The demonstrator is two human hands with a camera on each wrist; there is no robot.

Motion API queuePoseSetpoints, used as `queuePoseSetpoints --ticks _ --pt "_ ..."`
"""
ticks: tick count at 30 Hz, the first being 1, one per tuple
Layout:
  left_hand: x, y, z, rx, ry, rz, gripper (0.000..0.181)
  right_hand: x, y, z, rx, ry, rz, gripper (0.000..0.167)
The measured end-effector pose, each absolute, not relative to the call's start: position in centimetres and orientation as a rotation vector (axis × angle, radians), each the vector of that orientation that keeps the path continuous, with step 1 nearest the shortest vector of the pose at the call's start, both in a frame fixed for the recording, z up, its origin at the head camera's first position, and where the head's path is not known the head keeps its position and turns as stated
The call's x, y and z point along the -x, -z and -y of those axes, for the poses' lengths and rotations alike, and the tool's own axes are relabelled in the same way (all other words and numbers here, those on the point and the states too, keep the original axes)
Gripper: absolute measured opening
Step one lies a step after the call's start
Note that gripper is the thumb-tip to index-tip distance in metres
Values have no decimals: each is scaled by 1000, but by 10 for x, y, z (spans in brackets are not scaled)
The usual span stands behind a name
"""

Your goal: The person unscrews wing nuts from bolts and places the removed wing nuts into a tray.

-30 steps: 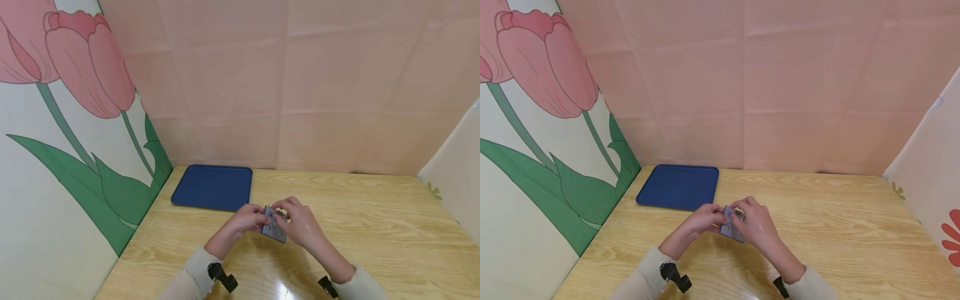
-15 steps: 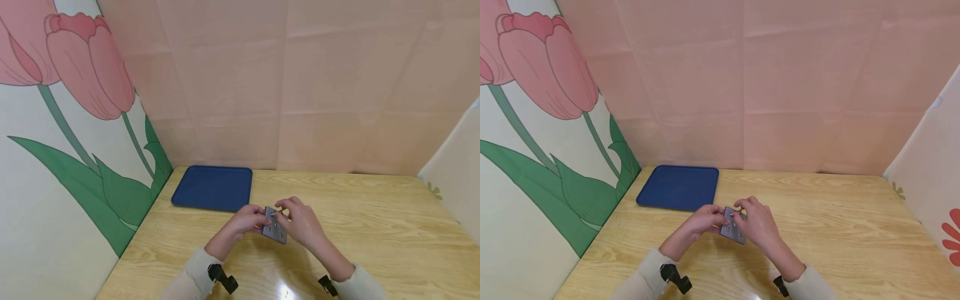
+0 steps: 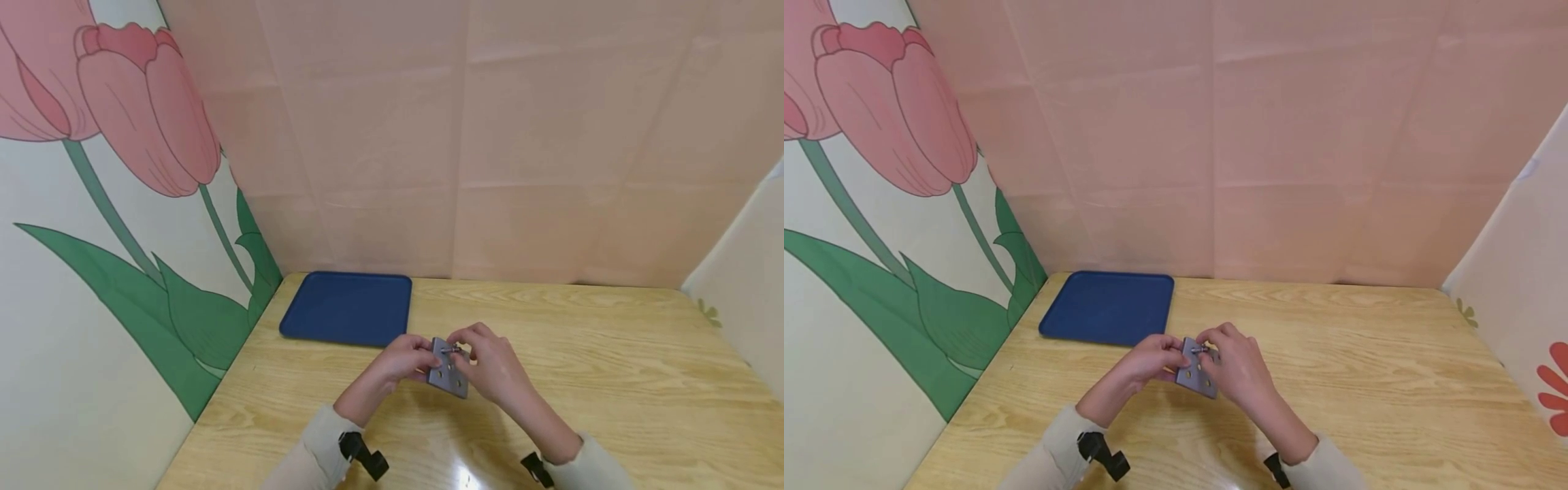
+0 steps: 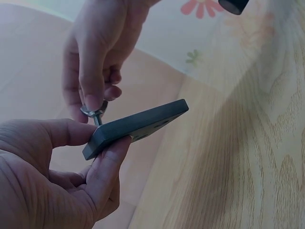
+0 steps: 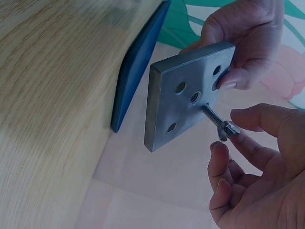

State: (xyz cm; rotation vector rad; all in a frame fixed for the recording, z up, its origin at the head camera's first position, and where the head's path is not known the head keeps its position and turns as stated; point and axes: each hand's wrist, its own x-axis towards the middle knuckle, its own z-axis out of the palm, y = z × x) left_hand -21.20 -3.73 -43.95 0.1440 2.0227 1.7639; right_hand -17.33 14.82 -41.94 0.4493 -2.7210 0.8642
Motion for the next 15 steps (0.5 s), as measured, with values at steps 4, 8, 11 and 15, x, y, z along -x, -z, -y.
queuePoseSetpoints --ticks 4,8,11,15 --pt "211 439 38 -148 -1766 -2026 24 171 419 -147 -465 -856 2706 17" --pt "211 439 38 -143 -1763 -2034 23 170 419 -146 -472 -847 2696 16" --pt "210 439 39 -142 -1755 -2041 23 169 419 -145 -473 -857 2687 15" --pt "209 439 40 -144 -1746 -2047 23 171 420 -143 -446 -870 2680 15"
